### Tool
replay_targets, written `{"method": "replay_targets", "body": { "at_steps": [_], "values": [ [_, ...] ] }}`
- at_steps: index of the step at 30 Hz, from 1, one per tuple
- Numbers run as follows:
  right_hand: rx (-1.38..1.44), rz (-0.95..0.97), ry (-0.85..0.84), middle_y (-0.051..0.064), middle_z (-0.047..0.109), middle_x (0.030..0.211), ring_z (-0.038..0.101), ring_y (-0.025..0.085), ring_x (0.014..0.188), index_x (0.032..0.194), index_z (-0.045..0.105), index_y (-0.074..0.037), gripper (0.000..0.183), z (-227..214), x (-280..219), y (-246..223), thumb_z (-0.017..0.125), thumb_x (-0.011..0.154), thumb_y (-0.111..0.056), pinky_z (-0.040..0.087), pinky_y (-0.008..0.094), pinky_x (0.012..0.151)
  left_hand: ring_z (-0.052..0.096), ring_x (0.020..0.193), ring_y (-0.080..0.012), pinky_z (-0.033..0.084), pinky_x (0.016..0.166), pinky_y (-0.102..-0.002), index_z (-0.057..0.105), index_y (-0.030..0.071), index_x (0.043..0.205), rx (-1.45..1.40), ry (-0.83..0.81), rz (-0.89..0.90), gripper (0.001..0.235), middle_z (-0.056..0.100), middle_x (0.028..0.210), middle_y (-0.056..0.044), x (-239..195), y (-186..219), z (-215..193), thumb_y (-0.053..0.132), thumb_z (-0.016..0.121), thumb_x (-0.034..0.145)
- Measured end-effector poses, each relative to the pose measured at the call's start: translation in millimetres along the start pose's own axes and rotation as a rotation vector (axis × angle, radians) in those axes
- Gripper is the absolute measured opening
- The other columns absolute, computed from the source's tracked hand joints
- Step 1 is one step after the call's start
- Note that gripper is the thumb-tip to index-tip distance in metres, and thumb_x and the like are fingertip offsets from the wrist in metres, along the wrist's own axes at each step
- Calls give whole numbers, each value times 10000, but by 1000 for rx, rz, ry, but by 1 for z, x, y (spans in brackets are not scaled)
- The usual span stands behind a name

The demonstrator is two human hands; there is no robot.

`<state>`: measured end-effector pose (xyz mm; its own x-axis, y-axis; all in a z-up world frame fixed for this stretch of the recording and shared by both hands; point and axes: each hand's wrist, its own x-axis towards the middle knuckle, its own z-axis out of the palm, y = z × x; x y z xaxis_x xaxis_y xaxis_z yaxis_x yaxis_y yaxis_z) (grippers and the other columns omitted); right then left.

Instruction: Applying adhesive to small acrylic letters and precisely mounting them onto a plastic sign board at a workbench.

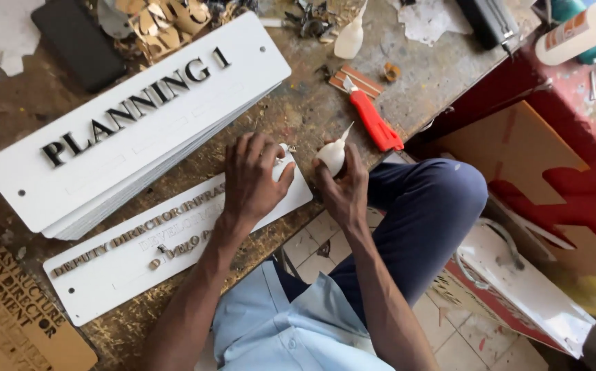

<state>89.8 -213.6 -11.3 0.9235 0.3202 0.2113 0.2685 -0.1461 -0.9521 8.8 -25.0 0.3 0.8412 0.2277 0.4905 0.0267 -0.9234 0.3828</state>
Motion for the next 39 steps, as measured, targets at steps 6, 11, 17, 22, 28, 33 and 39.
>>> {"method": "replay_targets", "body": {
  "at_steps": [6, 11, 17, 22, 28, 33, 39],
  "values": [
    [55, 38, 26, 154, 819, 1194, 795, 227, 1040, 1367, 727, -72, 376, -11, 4, 1, 865, 1062, -245, 680, 397, 830, 729, 1106, -369, 549, 893, -544, 680, 150, 911, 135, 8, -74, 402, 617, 970, -57, 15, 17, 15, 325, 1016, 777],
    [82, 41, 30, 151, 811, 1177, 769, 206, 1039, 1363, 730, -53, 376, -12, 3, -11, 865, 1056, -221, 668, 372, 843, 718, 1069, -362, 536, 885, -538, 659, 160, 897, 106, -5, -98, 347, 603, 951, -48, 11, 5, 45, 289, 972, 821],
    [98, 43, -6, 152, 798, 1150, 740, 183, 1017, 1378, 734, -46, 367, -17, 2, -17, 853, 1069, -204, 649, 354, 839, 725, 1110, -345, 536, 897, -510, 728, 152, 958, 19, -10, -76, 243, 653, 1020, -44, 9, -8, 48, 262, 931, 884],
    [179, 112, -57, 122, 796, 1082, 725, 172, 979, 1328, 757, -56, 349, -15, 0, -17, 877, 1041, -215, 651, 360, 846, 735, 1167, -350, 549, 926, -490, 769, 142, 1065, -125, -9, 22, 163, 704, 1106, -68, 12, 4, 2, 249, 880, 1011],
    [364, 254, -151, 157, 835, 985, 723, 144, 719, 1216, 779, -15, 312, -2, -2, -10, 936, 978, -141, 639, 317, 695, 755, 1112, -304, 564, 914, -440, 787, 163, 1149, -176, 18, 238, 165, 718, 1144, -20, 6, -8, -4, 252, 865, 1035],
    [317, 303, -204, 185, 845, 946, 768, 161, 680, 1187, 799, -8, 317, 5, 1, -13, 956, 926, -96, 661, 305, 670, 755, 1104, -302, 585, 918, -437, 801, 160, 1137, -243, 5, 223, 154, 728, 1123, -25, -2, -18, -2, 263, 858, 1038],
    [259, 281, -188, 173, 831, 903, 743, 160, 703, 1146, 799, 8, 272, 14, 4, -6, 948, 957, -118, 620, 266, 586, 743, 1066, -315, 576, 874, -441, 788, 145, 1153, -251, 10, 212, 146, 697, 1126, -37, 0, -14, -20, 228, 850, 1050]
  ]
}}
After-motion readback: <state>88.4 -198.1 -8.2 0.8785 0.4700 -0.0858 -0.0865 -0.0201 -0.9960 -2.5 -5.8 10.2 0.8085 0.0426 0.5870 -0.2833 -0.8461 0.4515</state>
